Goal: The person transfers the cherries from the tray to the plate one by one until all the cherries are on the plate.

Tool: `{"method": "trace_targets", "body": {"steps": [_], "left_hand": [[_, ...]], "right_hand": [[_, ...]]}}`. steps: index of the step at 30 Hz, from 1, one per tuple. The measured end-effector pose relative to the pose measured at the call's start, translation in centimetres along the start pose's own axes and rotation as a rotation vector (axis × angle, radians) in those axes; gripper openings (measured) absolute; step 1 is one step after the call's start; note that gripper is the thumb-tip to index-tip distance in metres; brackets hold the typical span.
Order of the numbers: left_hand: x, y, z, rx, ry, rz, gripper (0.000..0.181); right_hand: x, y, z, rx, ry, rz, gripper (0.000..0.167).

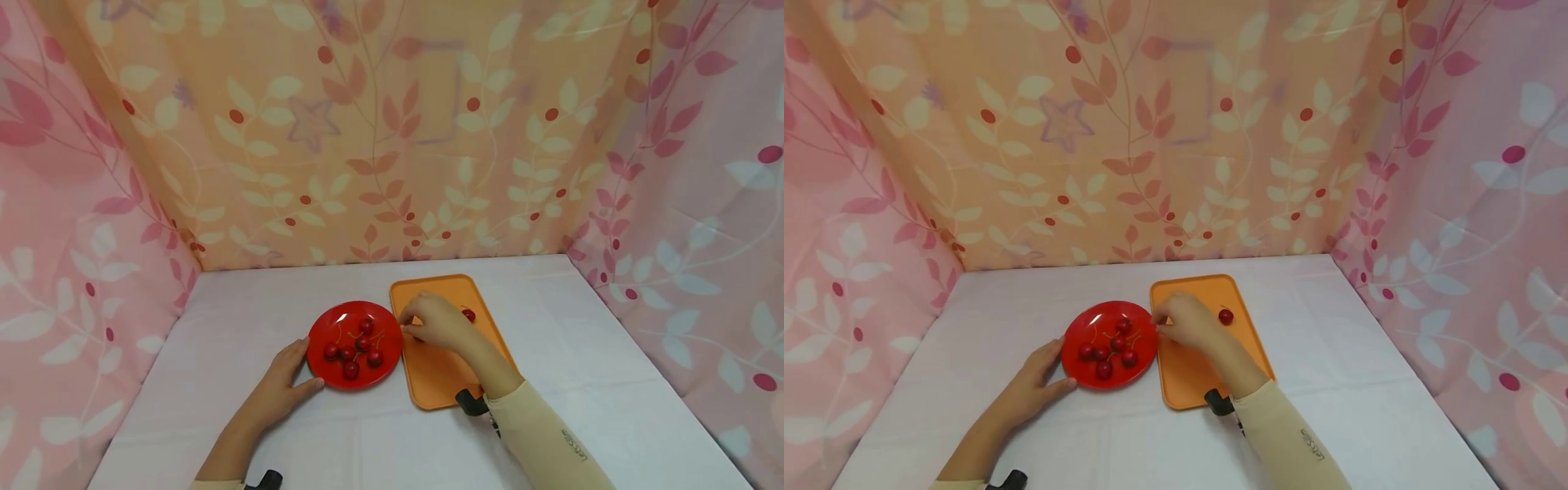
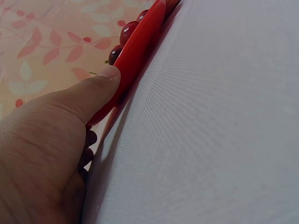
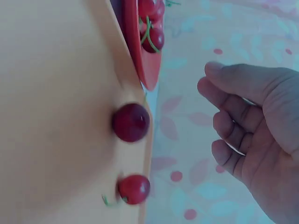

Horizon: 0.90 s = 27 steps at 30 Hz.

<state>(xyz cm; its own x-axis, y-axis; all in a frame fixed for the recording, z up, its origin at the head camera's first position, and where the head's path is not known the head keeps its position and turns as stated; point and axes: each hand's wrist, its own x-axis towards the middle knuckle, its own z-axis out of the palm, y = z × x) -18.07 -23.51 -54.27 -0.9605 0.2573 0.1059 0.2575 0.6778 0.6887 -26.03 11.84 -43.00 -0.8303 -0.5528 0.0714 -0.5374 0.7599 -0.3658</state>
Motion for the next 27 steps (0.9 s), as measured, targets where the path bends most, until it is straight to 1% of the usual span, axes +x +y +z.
{"method": "trace_targets", "body": {"steps": [2, 5, 8, 12, 17, 22, 27], "left_hand": [[0.0, 0.0, -0.1, 0.001, 0.001, 0.002, 0.094], [0.1, -0.1, -0.1, 0.002, -0.005, -0.007, 0.094], [0.1, -0.1, -0.1, 0.006, -0.010, -0.016, 0.095], [0.2, -0.1, -0.2, 0.009, -0.007, -0.019, 0.096], [0.2, -0.1, -0.2, 0.004, -0.015, -0.030, 0.098], [0.2, -0.1, -0.2, 0.008, -0.018, -0.024, 0.097], [0.2, 0.1, -0.2, -0.002, -0.015, -0.018, 0.096]], "right_hand": [[-0.6, 0.2, -0.4, -0.020, 0.000, -0.015, 0.011], [-1.5, 0.5, -1.0, -0.014, -0.002, -0.009, 0.011], [-2.3, 0.8, -1.4, -0.011, 0.004, -0.020, 0.011], [-3.3, 1.2, -1.6, -0.008, 0.019, -0.060, 0.010], [-4.6, 1.7, -1.5, -0.035, 0.034, -0.087, 0.009], [-5.8, 2.5, -1.2, -0.033, 0.033, -0.075, 0.009], [-6.9, 3.5, -0.7, -0.002, -0.003, -0.052, 0.007]]}}
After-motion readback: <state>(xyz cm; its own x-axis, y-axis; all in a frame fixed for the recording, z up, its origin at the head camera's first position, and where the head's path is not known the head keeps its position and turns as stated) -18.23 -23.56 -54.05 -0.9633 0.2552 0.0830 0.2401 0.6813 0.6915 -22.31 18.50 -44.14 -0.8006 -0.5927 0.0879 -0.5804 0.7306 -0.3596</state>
